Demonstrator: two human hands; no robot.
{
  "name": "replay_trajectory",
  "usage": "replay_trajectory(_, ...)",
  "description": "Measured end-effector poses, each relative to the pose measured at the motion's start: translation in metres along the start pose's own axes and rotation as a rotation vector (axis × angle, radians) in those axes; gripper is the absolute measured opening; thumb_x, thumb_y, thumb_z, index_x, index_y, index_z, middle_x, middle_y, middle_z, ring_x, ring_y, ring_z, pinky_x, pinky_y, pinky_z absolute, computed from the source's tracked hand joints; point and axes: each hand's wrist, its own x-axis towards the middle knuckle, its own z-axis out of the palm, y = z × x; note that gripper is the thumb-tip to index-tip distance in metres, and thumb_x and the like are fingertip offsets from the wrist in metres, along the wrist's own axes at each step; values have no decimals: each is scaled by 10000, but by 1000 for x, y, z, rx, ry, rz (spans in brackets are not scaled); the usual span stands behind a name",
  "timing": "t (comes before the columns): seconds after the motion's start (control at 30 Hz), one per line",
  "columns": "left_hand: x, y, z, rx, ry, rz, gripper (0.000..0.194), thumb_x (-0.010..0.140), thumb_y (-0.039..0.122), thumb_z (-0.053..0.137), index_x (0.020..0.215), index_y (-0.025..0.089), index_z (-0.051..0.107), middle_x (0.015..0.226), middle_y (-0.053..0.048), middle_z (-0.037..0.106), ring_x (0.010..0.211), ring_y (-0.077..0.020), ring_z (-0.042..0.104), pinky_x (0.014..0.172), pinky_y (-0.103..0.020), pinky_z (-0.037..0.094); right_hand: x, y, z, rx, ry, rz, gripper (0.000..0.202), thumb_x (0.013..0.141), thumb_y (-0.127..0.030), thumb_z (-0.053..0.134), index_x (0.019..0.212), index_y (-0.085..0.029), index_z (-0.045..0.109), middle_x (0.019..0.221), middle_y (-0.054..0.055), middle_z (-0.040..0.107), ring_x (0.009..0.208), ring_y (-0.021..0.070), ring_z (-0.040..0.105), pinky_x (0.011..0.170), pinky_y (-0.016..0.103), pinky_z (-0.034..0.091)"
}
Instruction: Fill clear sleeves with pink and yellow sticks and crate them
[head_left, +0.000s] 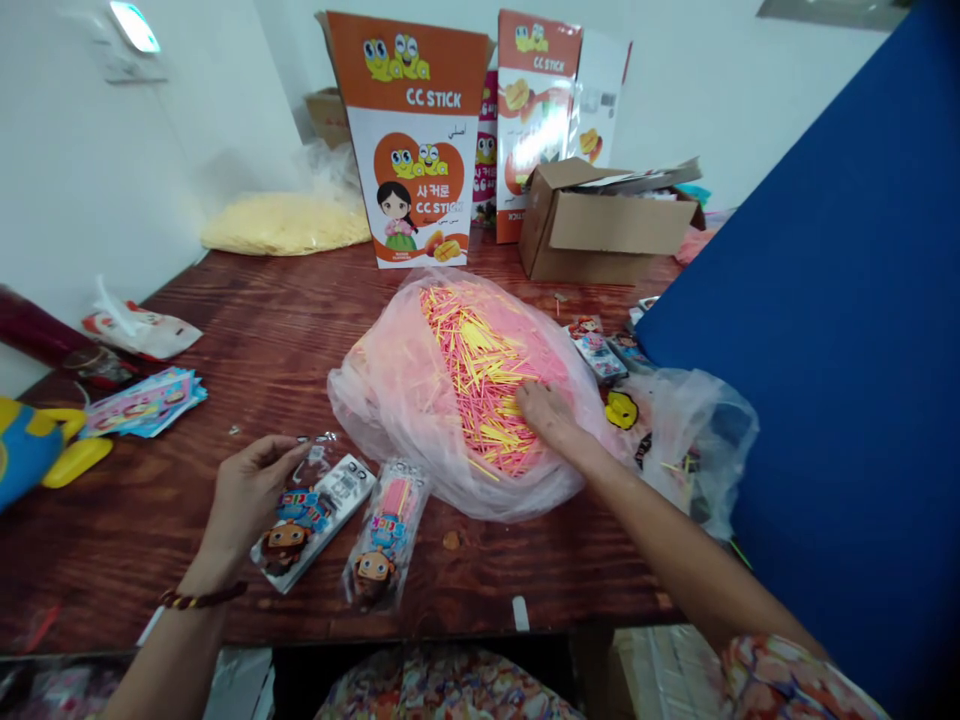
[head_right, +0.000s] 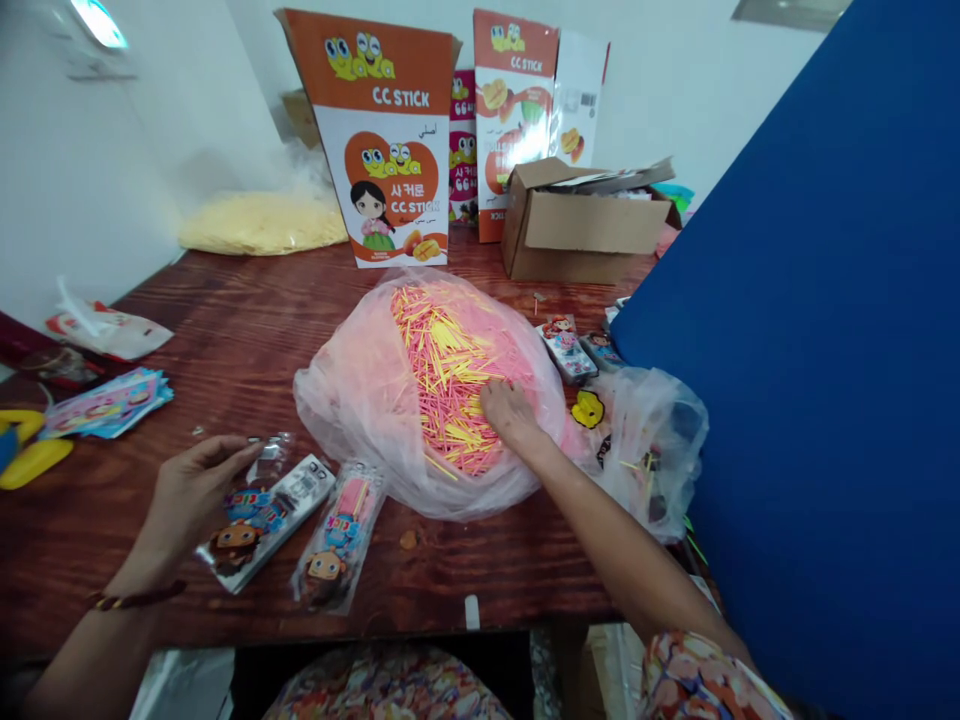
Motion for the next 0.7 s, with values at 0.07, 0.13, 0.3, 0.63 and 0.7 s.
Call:
replay_trajectory(0.07,-3,11,0,-148,-24,-57,342,582,436,812,777,185,685,686,36,660,581,-124,582,530,-215,477,1,0,0,37,8,8,295,947,-89,365,1093,-119,620,1184,195,626,1124,271,533,982,380,341)
replay_trajectory(0.13,-8,21,2,-270,-33,-124,376,530,401,846,791,187,680,713,39,674,601,-129,603,548,-223,503,1,2,-1,94,24,20,283,942,-97,373,1074,-123,622,1182,194,624,1106,265,539,962,368,359)
replay_trajectory(0.3,-19,45,17,-323,-97,-149,393,511,393,863,779,172,677,612,38,628,503,-108,539,469,-214,448,0,10,-6,329,95,75,196,933,-185,428,964,-134,615,1040,168,671,959,246,592,868,351,410)
replay_trajectory(0.63,-37,82,105,-333,-450,-62,277,635,383,784,614,132,667,492,34,529,461,-65,430,467,-196,337,-7,-6,-24,1114,214,75,461,855,-637,435,873,-189,545,657,-1,602,590,148,578,598,293,467)
replay_trajectory(0.7,-38,85,122,-341,-513,-63,286,640,389,773,602,132,655,478,34,524,451,-66,430,460,-198,325,-12,-15,-28,1429,207,80,431,752,-615,615,864,-206,540,665,-15,603,578,143,577,581,292,467)
